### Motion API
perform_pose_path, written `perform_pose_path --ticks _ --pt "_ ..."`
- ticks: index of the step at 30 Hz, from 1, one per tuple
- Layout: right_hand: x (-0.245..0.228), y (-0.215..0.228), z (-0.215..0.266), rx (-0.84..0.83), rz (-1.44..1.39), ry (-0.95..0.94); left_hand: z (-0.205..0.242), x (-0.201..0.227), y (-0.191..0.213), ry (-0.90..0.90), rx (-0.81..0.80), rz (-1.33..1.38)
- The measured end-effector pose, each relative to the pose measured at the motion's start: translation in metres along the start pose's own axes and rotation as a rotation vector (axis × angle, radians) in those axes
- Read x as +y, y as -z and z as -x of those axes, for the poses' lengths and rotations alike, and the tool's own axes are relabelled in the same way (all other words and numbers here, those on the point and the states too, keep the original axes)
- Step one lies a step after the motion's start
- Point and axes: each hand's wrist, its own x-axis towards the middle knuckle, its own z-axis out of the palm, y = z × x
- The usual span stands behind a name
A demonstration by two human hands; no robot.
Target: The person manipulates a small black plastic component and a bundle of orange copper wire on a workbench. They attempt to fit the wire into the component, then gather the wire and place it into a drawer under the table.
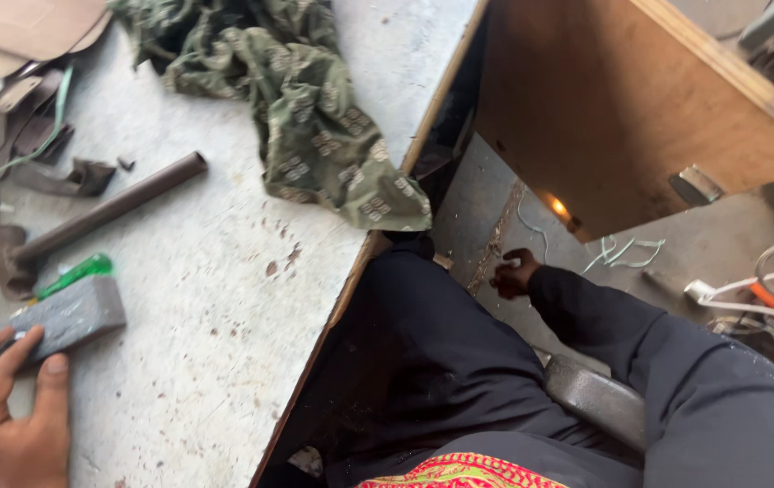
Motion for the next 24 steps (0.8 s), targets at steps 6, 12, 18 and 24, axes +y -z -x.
perform_pose_path --ticks 6,12,18,24 --pt "-0.008 0.011 -0.037 -0.116 0.241 0.023 0.007 -0.065 -0.002 -0.070 -0.052 -0.143" --pt "-0.025 0.000 -0.008 -0.011 -0.343 -0.086 0.002 -0.146 0.009 -0.262 -0.143 -0.236" --pt "-0.045 -0.019 0.030 0.106 0.059 -0.150 -0.006 -0.168 0.023 -0.309 -0.181 -0.483" --pt "-0.042 -0.029 0.028 0.075 0.240 -0.096 -0.018 -0.156 0.015 -0.285 -0.128 -0.472"
